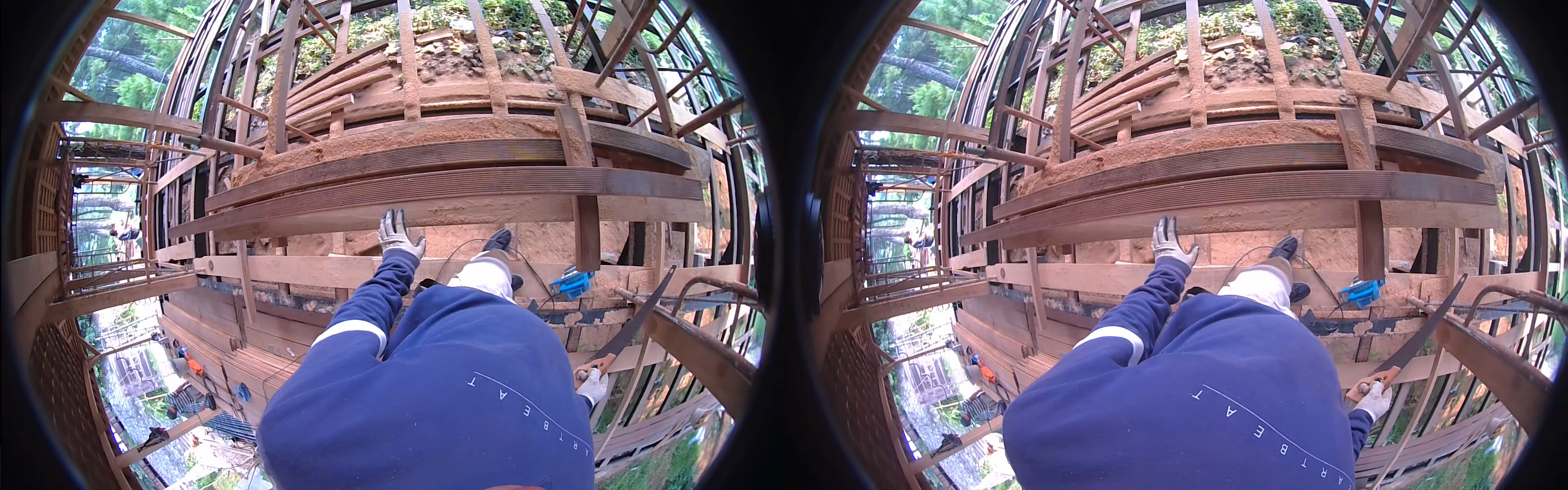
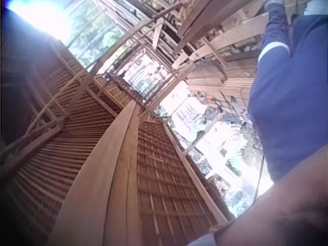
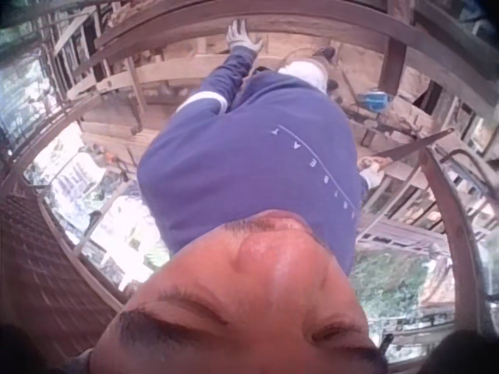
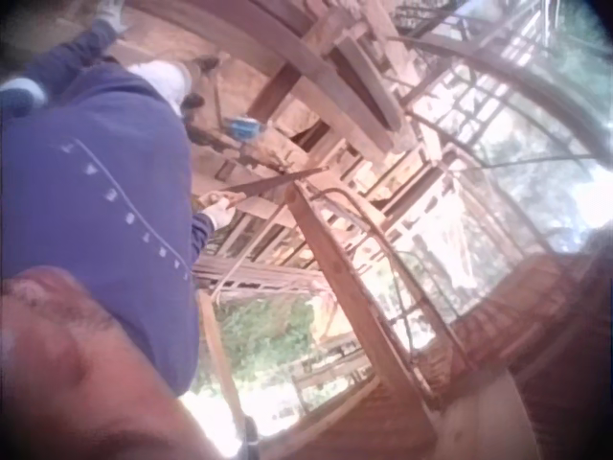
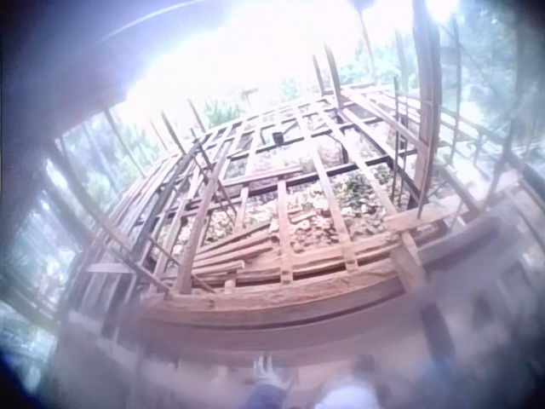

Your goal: The person saws through a wooden plank using a hand saw while standing on a wooden structural frame. The person holds the plank steady with one gloved hand and performs repeated sawing motions with the other until the end of the plank is cut off.

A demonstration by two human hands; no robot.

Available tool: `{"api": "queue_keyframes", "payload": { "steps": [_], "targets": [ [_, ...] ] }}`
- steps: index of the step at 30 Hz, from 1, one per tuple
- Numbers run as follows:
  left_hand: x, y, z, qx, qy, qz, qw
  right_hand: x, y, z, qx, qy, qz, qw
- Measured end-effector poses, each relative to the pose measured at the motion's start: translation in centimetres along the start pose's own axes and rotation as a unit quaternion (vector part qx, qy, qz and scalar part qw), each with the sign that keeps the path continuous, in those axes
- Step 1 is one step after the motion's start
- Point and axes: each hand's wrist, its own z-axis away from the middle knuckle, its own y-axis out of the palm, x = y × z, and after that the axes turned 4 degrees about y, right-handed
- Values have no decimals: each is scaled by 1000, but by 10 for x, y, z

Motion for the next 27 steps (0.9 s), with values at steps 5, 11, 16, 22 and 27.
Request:
{"api": "queue_keyframes", "payload": {
  "steps": [5,11,16,22,27],
  "targets": [
    [23,-47,-42,1,0,-139,990,-19,9,-33,35,1,-36,999],
    [30,-99,-149,203,-107,-266,936,11,26,-5,97,-26,-25,995],
    [49,-65,-180,239,-13,-292,926,71,30,27,144,35,30,988],
    [27,-82,-178,279,-2,-315,907,94,30,25,181,-11,42,983],
    [24,-84,-179,284,-6,-326,902,124,26,14,193,-60,148,968]
  ]
}}
